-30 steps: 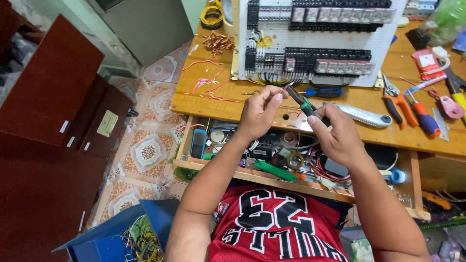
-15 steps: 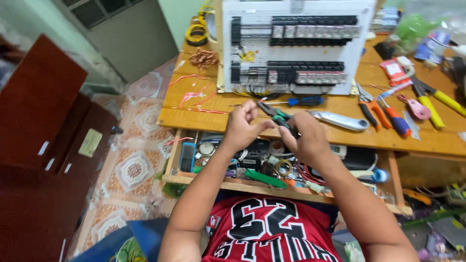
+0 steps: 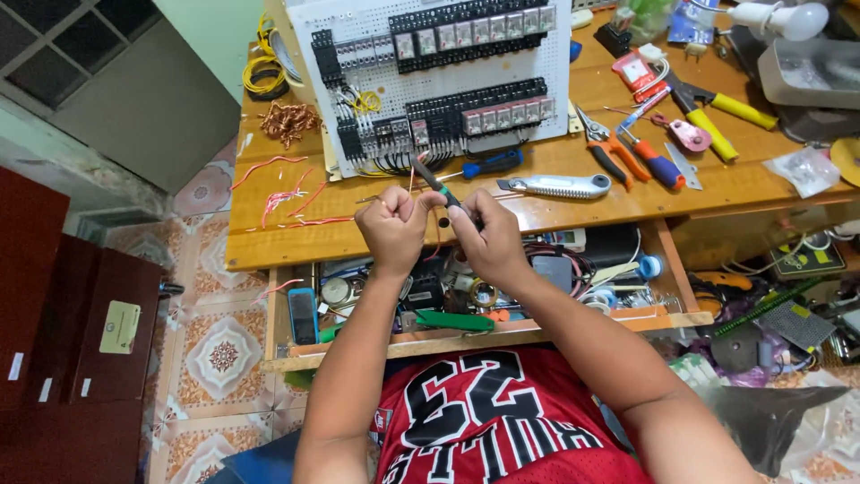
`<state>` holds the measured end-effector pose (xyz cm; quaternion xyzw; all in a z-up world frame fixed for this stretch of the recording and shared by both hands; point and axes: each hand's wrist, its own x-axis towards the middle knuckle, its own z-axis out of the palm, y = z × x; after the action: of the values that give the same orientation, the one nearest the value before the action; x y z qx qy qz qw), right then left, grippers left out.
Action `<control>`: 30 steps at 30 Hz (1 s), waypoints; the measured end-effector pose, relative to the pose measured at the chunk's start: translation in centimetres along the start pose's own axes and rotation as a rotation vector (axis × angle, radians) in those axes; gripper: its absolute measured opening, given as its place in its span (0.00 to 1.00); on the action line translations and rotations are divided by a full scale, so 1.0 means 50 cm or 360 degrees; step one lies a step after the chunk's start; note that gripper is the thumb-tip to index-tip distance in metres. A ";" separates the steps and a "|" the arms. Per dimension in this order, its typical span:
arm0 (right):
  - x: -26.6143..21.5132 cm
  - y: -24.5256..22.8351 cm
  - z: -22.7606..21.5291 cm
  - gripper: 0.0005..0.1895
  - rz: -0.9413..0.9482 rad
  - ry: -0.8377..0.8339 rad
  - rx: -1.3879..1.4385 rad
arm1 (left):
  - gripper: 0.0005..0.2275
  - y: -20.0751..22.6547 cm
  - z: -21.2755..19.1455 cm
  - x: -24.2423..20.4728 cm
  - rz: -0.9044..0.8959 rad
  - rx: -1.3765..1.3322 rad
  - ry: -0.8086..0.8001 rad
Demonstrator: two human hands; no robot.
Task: Wiring an electrical control panel by stripping wire insulation and connecting them to terminal blocks using hand tools.
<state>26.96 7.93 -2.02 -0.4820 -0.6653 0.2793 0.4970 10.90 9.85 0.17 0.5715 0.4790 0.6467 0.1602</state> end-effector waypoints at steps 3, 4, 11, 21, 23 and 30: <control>0.013 -0.031 0.015 0.14 0.0090 0.0020 0.0156 | 0.29 -0.004 0.004 0.003 0.0133 0.0110 0.0104; 0.019 -0.045 0.021 0.14 0.0139 0.0013 0.0260 | 0.28 -0.011 0.002 0.005 0.0181 0.0149 0.0157; 0.079 -0.067 0.062 0.14 -0.0206 -0.0237 0.0389 | 0.18 -0.025 -0.106 0.042 -0.0119 -0.0060 0.0231; 0.068 -0.096 0.134 0.15 -0.0412 -0.0308 -0.0017 | 0.08 0.000 -0.247 -0.022 -0.0510 -0.0937 -0.0507; 0.067 -0.088 0.154 0.15 -0.0450 -0.0288 -0.0066 | 0.09 0.017 -0.249 -0.040 -0.0547 -0.1266 -0.0572; 0.054 -0.074 0.185 0.13 -0.0383 -0.0291 0.0042 | 0.16 -0.057 -0.257 -0.069 -0.0811 -0.1885 -0.0527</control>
<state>16.90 9.98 -1.03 -0.3648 -0.7571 0.2691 0.4704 -0.51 3.02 -2.71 0.3477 0.1320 0.6462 0.6664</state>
